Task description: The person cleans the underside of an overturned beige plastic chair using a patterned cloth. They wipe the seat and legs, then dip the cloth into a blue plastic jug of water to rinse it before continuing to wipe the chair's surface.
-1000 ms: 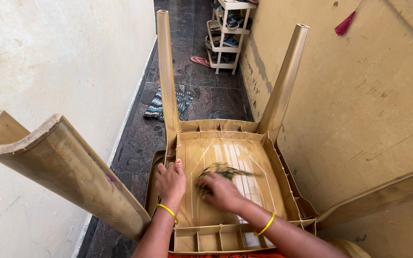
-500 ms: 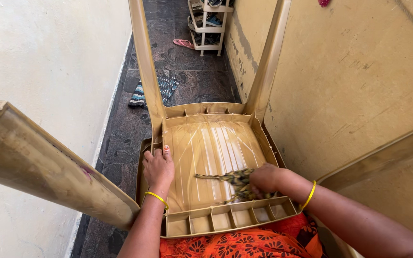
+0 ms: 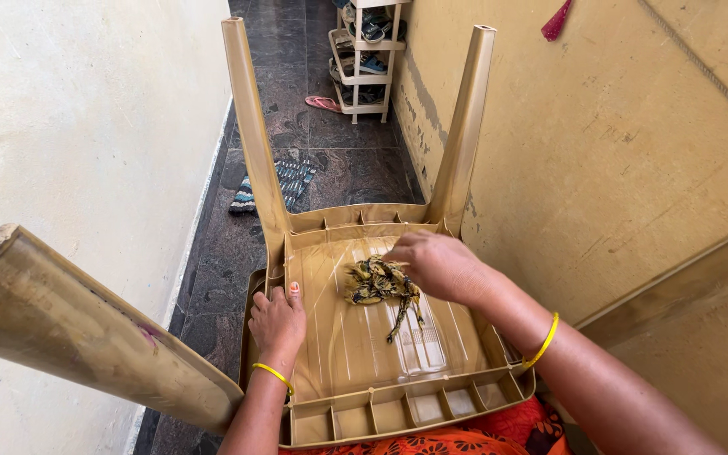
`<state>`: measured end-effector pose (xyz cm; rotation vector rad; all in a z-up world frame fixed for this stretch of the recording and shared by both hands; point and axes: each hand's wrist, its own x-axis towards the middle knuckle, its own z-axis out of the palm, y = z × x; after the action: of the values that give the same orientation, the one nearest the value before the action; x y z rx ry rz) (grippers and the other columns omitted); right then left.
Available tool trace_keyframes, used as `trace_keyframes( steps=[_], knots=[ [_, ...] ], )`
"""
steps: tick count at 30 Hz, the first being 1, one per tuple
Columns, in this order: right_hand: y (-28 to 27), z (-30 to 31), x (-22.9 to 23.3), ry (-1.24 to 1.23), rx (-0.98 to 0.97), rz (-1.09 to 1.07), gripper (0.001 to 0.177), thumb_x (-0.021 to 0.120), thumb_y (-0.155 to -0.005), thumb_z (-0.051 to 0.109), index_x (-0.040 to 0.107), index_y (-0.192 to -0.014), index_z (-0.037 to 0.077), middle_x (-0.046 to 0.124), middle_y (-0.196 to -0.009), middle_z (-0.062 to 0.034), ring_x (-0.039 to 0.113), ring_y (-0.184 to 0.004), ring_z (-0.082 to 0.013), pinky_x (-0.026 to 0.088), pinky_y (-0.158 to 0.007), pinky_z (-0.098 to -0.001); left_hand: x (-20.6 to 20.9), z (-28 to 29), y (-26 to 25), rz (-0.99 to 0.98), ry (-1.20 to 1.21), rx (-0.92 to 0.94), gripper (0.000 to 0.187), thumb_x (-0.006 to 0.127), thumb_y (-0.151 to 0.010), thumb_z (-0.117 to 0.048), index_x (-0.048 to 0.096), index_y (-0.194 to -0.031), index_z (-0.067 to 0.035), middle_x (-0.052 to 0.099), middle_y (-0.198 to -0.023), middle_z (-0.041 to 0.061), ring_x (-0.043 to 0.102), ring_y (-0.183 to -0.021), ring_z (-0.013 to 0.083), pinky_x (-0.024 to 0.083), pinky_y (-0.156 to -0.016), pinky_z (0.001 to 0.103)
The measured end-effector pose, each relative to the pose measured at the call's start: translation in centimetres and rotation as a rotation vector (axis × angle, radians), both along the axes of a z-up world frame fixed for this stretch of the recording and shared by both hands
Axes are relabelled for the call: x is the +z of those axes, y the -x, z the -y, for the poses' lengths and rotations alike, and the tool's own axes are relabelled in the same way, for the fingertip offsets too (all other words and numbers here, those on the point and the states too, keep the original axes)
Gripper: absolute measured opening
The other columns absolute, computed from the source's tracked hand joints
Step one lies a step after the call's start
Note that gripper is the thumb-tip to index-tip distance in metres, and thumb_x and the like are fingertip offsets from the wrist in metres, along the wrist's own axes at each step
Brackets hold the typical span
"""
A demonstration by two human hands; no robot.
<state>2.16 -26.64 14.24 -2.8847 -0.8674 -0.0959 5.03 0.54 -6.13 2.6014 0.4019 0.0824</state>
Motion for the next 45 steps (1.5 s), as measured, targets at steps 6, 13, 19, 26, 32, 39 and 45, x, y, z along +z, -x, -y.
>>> trace_keyframes(
  steps=[6, 13, 19, 26, 32, 39, 45],
  knots=[
    [-0.6, -1.5, -9.1, 0.033, 0.035, -0.197, 0.042, 0.063, -0.094, 0.028, 0.064, -0.136, 0.02, 0.054, -0.145, -0.0063, 0.049, -0.133, -0.0286, 0.041, -0.109, -0.0447, 0.7, 0.3, 0.0, 0.127, -0.116, -0.019, 0.064, 0.035, -0.102, -0.053, 0.047, -0.148, -0.009, 0.037, -0.152, 0.026, 0.044, -0.133, 0.0428, 0.034, -0.109, 0.055],
    [-7.1, 2.6, -14.3, 0.24, -0.326, -0.13, 0.054, 0.036, -0.104, 0.05, 0.049, -0.146, 0.019, 0.041, -0.155, -0.0079, 0.041, -0.141, -0.0287, 0.029, -0.115, -0.0523, 2.1, 3.6, 0.7, 0.451, -0.369, -0.324, 0.066, 0.038, -0.099, -0.05, 0.033, -0.154, -0.013, 0.025, -0.159, 0.022, 0.024, -0.144, 0.0415, 0.011, -0.12, 0.062],
    [-6.4, 7.0, -13.9, 0.44, -0.46, -0.311, 0.046, 0.053, -0.099, 0.05, 0.069, -0.121, 0.014, 0.072, -0.119, -0.0115, 0.067, -0.116, -0.0307, 0.049, -0.101, -0.0452, 3.8, 6.2, 3.7, 0.237, -0.206, -0.616, 0.065, 0.044, -0.1, -0.049, 0.037, -0.154, -0.014, 0.027, -0.16, 0.021, 0.022, -0.148, 0.0411, 0.009, -0.119, 0.06],
    [0.1, 10.0, -16.6, 0.65, -0.102, -0.7, 0.02, 0.071, -0.079, 0.014, 0.078, -0.094, 0.003, 0.075, -0.098, -0.0184, 0.072, -0.091, -0.0335, 0.058, -0.081, -0.0432, 3.9, 5.7, 3.4, 0.169, -0.189, -0.63, 0.062, 0.043, -0.102, -0.048, 0.038, -0.154, -0.015, 0.031, -0.158, 0.02, 0.026, -0.146, 0.0395, 0.011, -0.119, 0.059],
    [-3.2, 10.6, -25.5, 0.685, 0.081, -1.161, 0.016, 0.077, -0.076, 0.006, 0.073, -0.085, -0.006, 0.071, -0.08, -0.0166, 0.065, -0.062, -0.0234, 0.053, -0.055, -0.0382, 4.2, 4.9, 3.0, 0.259, -0.168, -0.577, 0.059, 0.043, -0.102, -0.046, 0.041, -0.152, -0.014, 0.04, -0.151, 0.019, 0.034, -0.141, 0.038, 0.015, -0.119, 0.059],
    [-4.0, -3.0, -19.5, 0.289, 0.022, -1.3, 0.011, 0.07, -0.082, 0.012, 0.07, -0.086, 0.002, 0.07, -0.072, -0.0073, 0.063, -0.056, -0.0141, 0.046, -0.046, -0.0287, 4.6, 2.9, 1.7, 0.388, -0.105, -0.496, 0.055, 0.045, -0.104, -0.044, 0.047, -0.149, -0.014, 0.047, -0.146, 0.018, 0.036, -0.141, 0.0373, 0.018, -0.119, 0.057],
    [-1.4, -10.2, -13.9, -0.474, 0.184, -1.118, 0.012, 0.064, -0.096, 0.009, 0.063, -0.096, -0.003, 0.066, -0.081, -0.0036, 0.069, -0.067, -0.0137, 0.053, -0.06, -0.0261, 5.4, 0.2, 1.1, 0.483, -0.048, -0.389, 0.052, 0.042, -0.106, -0.041, 0.05, -0.147, -0.011, 0.054, -0.14, 0.015, 0.042, -0.136, 0.0352, 0.025, -0.116, 0.054]
  ],
)
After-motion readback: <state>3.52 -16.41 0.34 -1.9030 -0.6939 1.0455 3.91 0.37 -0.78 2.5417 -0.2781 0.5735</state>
